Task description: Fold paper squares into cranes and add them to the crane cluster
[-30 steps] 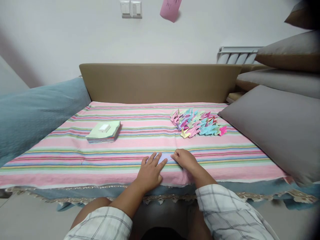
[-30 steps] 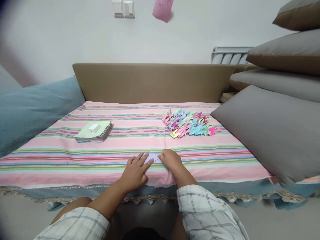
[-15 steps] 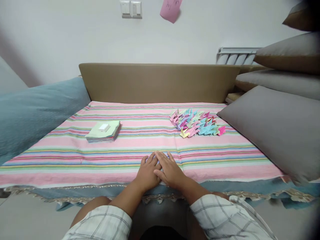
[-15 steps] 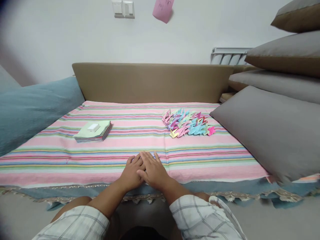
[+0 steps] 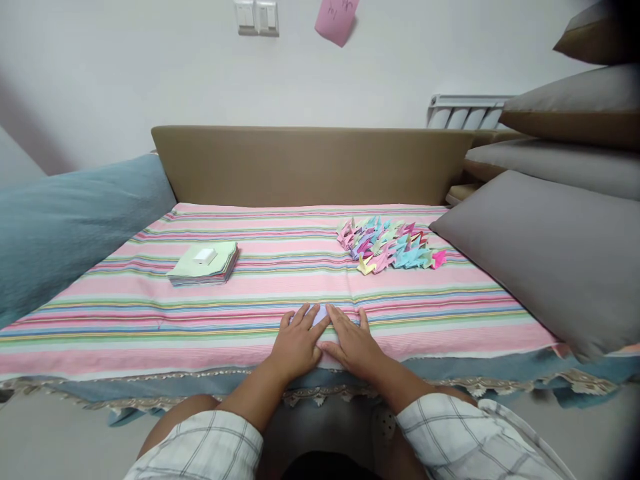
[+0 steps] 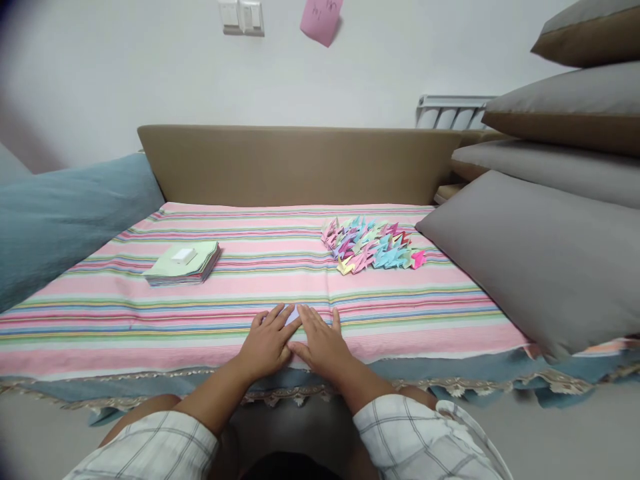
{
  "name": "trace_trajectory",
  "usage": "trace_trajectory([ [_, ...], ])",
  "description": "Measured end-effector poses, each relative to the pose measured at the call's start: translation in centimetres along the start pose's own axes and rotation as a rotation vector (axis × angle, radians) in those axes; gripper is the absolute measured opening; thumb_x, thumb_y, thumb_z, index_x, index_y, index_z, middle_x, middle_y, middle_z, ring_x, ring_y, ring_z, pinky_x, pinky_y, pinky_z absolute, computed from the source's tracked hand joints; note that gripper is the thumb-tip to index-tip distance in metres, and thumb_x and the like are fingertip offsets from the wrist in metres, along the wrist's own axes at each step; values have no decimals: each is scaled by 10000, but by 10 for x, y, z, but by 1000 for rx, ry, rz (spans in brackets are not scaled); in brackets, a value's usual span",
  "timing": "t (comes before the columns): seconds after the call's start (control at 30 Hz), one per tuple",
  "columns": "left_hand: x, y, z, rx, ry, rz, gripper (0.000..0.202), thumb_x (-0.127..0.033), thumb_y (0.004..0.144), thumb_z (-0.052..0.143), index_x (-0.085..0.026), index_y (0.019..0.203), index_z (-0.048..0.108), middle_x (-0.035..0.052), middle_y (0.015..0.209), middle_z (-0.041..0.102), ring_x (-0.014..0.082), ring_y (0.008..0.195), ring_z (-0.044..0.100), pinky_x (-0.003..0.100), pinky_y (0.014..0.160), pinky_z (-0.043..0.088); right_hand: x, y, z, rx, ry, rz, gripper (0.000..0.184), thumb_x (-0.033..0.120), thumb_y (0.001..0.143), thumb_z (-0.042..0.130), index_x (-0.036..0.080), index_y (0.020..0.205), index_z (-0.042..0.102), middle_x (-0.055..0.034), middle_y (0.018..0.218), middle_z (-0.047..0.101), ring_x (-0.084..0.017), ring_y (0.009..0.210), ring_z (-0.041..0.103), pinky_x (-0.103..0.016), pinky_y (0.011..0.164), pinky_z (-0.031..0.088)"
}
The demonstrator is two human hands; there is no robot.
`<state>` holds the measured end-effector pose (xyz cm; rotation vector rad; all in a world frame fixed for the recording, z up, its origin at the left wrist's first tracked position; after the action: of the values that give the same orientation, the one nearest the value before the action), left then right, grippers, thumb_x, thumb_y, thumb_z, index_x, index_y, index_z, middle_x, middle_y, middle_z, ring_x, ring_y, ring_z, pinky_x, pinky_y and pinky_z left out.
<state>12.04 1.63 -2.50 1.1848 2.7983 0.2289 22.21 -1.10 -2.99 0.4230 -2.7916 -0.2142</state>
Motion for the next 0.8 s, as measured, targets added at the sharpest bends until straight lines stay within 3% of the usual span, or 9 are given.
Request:
trace_trajectory([
  [0.2, 0, 0, 1, 8, -13, -2, 697, -211, 720, 518, -340, 1374, 317, 43, 1472, 301, 291, 1342, 237, 529, 1024, 209, -18, -8, -1, 3, -28, 86, 711, 536, 883, 368, 164, 1445, 140, -154, 1441, 310, -286, 1319, 313, -627, 1050, 44],
  [0.33, -1, 0, 0, -3, -13, -2, 702, -205, 712, 525, -340, 1371, 322, 45, 1470, 304, 294, 1341, 240, 530, 1024, 206, -34, -11, -11, -115, -83, 194, 678, 503, 891, 373, 133, 1434, 205, -170, 1426, 337, -299, 1317, 313, -578, 1067, 124],
  [0.53, -1, -1, -1, -16, -6, 5, 696, -223, 706, 524, -307, 1368, 328, 48, 1465, 315, 293, 1336, 253, 518, 1023, 216, -9, -7, -5, -95, -85, -112, 646, 515, 893, 366, 131, 1407, 290, -132, 1454, 297, -254, 1358, 228, -492, 1104, 146],
  [0.67, 0, -2, -4, -63, -33, -15, 572, -203, 690, 516, -207, 1259, 459, 67, 1445, 354, 275, 1333, 265, 478, 1036, 224, -9, -6, 5, -47, -89, -117, 669, 517, 891, 376, 111, 1411, 267, -141, 1446, 312, -250, 1346, 261, -487, 1095, 185],
  [0.8, -1, -3, -5, -77, -35, 2, 503, -188, 682, 515, -191, 1185, 504, 72, 1442, 359, 278, 1329, 274, 479, 1026, 240, -10, -7, 5, -48, -106, -148, 635, 500, 878, 425, 163, 1402, 304, -132, 1451, 307, -251, 1349, 253, -483, 1086, 206],
])
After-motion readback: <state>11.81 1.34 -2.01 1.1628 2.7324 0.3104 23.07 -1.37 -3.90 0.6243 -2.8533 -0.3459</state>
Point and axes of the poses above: each hand's wrist, its own y-axis towards the middle knuckle, its own z-axis out of the palm, x = y × z, the point moved 7 cm from there along y, towards the middle knuckle
